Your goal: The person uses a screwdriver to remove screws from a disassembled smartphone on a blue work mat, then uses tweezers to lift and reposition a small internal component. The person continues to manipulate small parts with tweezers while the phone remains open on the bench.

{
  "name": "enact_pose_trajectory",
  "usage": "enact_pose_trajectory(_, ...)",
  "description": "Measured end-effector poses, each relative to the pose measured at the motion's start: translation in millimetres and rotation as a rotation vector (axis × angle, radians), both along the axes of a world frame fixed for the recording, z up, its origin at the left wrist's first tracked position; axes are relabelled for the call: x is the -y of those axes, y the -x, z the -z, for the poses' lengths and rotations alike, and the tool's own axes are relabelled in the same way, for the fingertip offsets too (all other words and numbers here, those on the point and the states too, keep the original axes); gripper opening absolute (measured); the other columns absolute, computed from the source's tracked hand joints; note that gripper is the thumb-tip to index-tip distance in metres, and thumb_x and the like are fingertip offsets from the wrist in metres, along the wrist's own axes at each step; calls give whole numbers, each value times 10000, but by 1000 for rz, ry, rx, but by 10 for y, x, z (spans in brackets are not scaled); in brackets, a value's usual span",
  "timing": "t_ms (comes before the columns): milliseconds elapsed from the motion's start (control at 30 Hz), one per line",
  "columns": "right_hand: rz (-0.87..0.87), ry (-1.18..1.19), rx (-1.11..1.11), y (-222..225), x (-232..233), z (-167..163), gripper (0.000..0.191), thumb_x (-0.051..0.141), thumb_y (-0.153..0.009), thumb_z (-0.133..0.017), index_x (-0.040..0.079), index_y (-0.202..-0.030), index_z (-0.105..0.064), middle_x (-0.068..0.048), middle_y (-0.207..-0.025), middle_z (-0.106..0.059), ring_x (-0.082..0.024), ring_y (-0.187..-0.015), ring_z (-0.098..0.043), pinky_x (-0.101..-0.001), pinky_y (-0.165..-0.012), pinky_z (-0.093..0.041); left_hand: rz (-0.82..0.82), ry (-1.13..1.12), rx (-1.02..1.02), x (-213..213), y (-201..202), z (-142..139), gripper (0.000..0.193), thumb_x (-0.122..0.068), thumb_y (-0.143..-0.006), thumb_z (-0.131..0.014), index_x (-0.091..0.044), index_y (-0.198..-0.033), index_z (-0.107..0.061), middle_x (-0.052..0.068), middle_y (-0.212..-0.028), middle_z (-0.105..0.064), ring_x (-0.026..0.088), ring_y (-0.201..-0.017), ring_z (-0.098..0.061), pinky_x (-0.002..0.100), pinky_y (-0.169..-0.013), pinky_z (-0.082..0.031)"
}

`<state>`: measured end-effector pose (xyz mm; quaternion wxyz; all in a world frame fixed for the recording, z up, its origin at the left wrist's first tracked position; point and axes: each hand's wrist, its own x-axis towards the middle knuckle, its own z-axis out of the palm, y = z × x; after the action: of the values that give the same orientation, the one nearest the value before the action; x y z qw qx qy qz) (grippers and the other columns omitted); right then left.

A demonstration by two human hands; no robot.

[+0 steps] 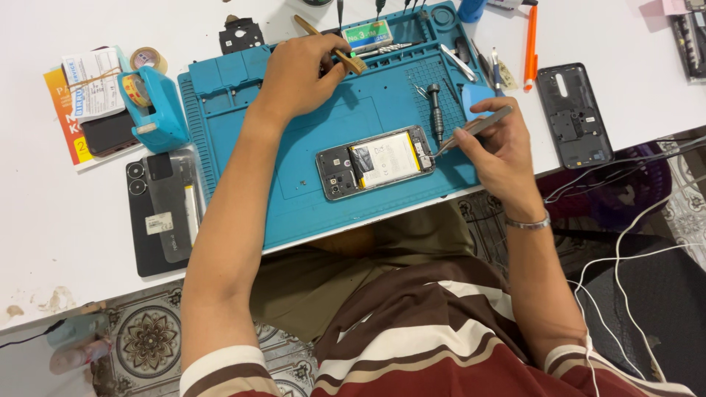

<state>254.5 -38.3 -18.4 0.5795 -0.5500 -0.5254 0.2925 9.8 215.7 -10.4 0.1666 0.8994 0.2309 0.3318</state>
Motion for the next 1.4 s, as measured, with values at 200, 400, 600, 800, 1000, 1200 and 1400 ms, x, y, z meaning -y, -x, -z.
enact_pose_trajectory(200,-104,23,7,-35,50,-17,165,-52,-1009,-645,13,-1116,-537,-109,-1036,-710,-216,-1082,-741,-338,-969,-614,-3,-7,6,-2,3,-5,220,-170,-897,-778,-114,-1110,-772,89,-807,-771,251,-702,-742,371,-675,-568)
enact_pose_trajectory(400,-90,30,14,-29,37,18,121,-38,-1018,-658,2,-1067,-555,-162,-1017,-741,-231,-1050,-754,-331,-946,-620,14,-12,17,-5,4,8,218,-153,-905,-771,-107,-1118,-770,92,-814,-771,251,-707,-746,365,-680,-572)
enact_pose_trajectory(600,-59,-3,91,-24,25,30,121,-19,-1012,-685,-6,-1049,-571,-158,-979,-741,-230,-1014,-765,-333,-934,-630,18,-15,29,8,9,1,219,-147,-905,-770,-103,-1119,-767,91,-816,-773,244,-723,-755,361,-689,-575)
enact_pose_trajectory(800,11,31,-26,21,-15,-46,102,-15,-1029,-659,-6,-1070,-567,-151,-941,-746,-213,-944,-771,-320,-884,-632,11,6,15,-3,8,-9,212,-147,-910,-770,-100,-1117,-767,100,-811,-769,256,-715,-749,365,-685,-572)
enact_pose_trajectory(1000,65,13,-79,109,-253,-42,131,-8,-1047,-664,-14,-1126,-561,-126,-916,-737,-189,-886,-759,-314,-855,-636,15,-2,10,13,14,-10,211,-146,-905,-771,-98,-1110,-768,102,-813,-767,264,-704,-741,371,-670,-565)
enact_pose_trajectory(1200,109,31,-50,133,-318,-7,191,6,-1054,-675,-18,-1189,-541,-112,-822,-727,-171,-826,-749,-287,-800,-610,26,-36,35,-1,16,-7,220,-150,-906,-774,-93,-1118,-762,92,-814,-767,254,-716,-747,368,-673,-566)
enact_pose_trajectory(1400,118,46,-29,138,-351,-4,193,8,-1050,-664,-25,-1189,-534,-102,-823,-735,-166,-830,-762,-294,-806,-633,15,-30,21,-10,4,6,203,-161,-908,-780,-102,-1102,-770,93,-794,-765,255,-688,-738,373,-656,-561)
